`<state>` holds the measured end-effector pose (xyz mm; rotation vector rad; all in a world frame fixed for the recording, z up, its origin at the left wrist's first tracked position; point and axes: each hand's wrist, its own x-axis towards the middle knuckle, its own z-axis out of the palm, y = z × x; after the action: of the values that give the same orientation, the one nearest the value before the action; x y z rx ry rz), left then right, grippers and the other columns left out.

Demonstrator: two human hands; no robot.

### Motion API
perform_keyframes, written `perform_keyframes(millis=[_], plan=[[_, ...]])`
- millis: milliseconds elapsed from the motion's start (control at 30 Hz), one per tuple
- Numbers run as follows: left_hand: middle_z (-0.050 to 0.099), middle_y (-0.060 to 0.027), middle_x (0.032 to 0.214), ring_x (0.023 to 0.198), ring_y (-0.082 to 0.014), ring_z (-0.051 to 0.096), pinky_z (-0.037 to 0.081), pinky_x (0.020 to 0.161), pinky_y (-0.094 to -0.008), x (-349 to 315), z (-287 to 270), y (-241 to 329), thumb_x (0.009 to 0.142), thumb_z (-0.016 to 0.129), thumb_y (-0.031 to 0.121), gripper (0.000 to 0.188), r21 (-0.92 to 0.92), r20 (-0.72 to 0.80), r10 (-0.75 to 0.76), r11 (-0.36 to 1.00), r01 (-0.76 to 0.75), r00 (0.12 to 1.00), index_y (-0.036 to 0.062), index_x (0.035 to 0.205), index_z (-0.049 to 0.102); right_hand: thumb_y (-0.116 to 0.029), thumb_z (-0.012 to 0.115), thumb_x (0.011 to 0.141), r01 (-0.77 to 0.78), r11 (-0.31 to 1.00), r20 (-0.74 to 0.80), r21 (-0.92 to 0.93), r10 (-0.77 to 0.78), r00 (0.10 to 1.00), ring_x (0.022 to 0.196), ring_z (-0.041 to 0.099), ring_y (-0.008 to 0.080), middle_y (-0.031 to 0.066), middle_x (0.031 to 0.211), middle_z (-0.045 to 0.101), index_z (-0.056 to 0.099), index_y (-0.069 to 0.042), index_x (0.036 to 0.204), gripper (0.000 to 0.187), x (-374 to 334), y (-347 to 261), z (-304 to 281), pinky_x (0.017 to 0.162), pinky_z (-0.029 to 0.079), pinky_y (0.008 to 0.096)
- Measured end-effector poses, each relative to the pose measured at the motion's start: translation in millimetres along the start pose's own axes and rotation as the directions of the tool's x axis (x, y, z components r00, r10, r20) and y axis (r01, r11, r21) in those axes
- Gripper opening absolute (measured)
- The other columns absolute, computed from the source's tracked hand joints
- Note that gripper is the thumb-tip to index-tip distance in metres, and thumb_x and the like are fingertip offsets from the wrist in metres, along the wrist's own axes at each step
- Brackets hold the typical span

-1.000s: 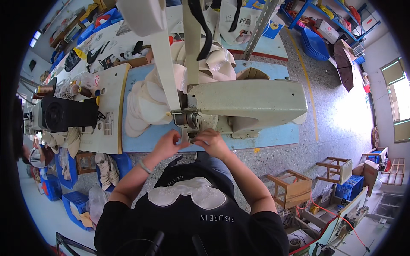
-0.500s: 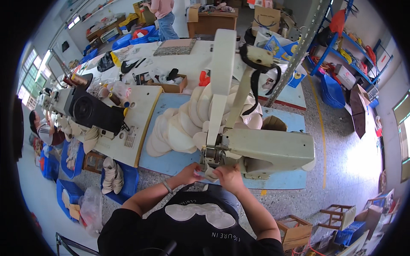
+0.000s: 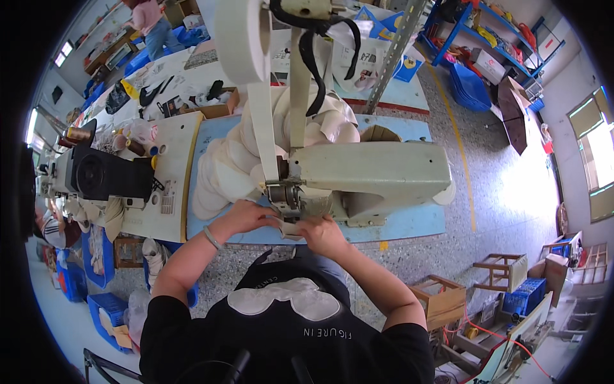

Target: The person assembles beige fabric components by hand in a workshop setting. They pick up individual pieces, fold them, and insert them into one another to form a layered structure, stacking the finished units on the table.

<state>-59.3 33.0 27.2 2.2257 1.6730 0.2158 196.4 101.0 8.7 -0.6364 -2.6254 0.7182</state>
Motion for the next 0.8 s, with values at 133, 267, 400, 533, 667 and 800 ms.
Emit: perform_keyframes(millis=[133,267,400,533,667,800], plan=[[0.066,-0.0063,0.068,0.064,-0.0283,0.065,0.051,0.058,-0.0408,3.4,25.2,-17.8,0.086,0.053,0.054,0.033,-0.075,-0.013,-0.006,0.997,0.005,1.000,0.0252,0.090,0.069,-0.025,0.069,0.078,-0.036,0.998,-0.126,0.052,0.043,0.991,0.086,0.062,0.0260,0.0047,0.082,0.066,0.065,-0.011,0.087,0.018,-1.0,28.2,22.5,0.076,0.048,0.0410],[0.066,-0.0092,0.068,0.065,-0.0297,0.065,0.051,0.060,-0.0419,7.5,23.8,-12.6,0.085,0.058,0.050,0.033,-0.079,-0.006,-0.063,0.995,0.062,0.998,0.0197,0.089,0.068,-0.026,0.069,0.079,-0.197,0.968,-0.014,0.155,0.201,0.979,0.095,0.059,0.0284,0.0070,0.087,0.066,0.066,-0.010,0.089,0.018,-0.2,32.8,23.2,0.079,0.049,0.0406],[0.067,-0.0093,0.070,0.066,-0.0284,0.066,0.052,0.063,-0.0395,10.8,42.6,-22.5,0.084,0.062,0.045,0.031,-0.127,-0.037,-0.053,0.991,0.048,0.998,0.0167,0.092,0.070,-0.024,0.068,0.081,-0.218,0.951,0.059,0.220,0.210,0.976,0.095,0.059,0.0299,0.0115,0.089,0.065,0.064,-0.007,0.086,0.018,1.5,42.8,27.4,0.081,0.048,0.0417],[0.066,-0.0101,0.069,0.061,-0.0270,0.066,0.053,0.060,-0.0379,12.6,24.1,-6.4,0.085,0.064,0.036,0.026,-0.104,-0.030,-0.033,0.994,0.030,0.999,0.0115,0.090,0.066,-0.019,0.070,0.080,-0.070,0.990,-0.025,0.122,0.074,0.997,0.091,0.059,0.0306,0.0133,0.088,0.063,0.064,-0.005,0.085,0.016,10.0,56.5,25.2,0.079,0.049,0.0406],[0.063,-0.0063,0.065,0.050,-0.0175,0.063,0.050,0.048,-0.0294,-3.7,-70.4,41.3,0.087,0.065,0.020,0.014,-0.670,0.161,-0.143,0.711,0.214,0.977,0.0065,0.091,0.065,-0.007,0.073,0.078,0.025,0.901,-0.074,0.434,0.007,0.997,0.084,0.060,0.0257,0.0109,0.085,0.063,0.065,-0.002,0.084,0.011,25.6,-3.2,-61.4,0.076,0.049,0.0363],[0.058,-0.0030,0.060,0.044,-0.0118,0.059,0.045,0.040,-0.0250,-8.8,-123.5,47.6,0.091,0.061,0.015,0.013,-0.810,0.076,-0.030,0.580,0.079,0.997,0.0016,0.090,0.062,-0.003,0.073,0.078,0.020,0.714,0.011,0.699,-0.038,0.999,0.083,0.058,0.0166,0.0041,0.085,0.063,0.065,-0.003,0.092,0.017,44.6,-22.7,-112.3,0.075,0.047,0.0299]])
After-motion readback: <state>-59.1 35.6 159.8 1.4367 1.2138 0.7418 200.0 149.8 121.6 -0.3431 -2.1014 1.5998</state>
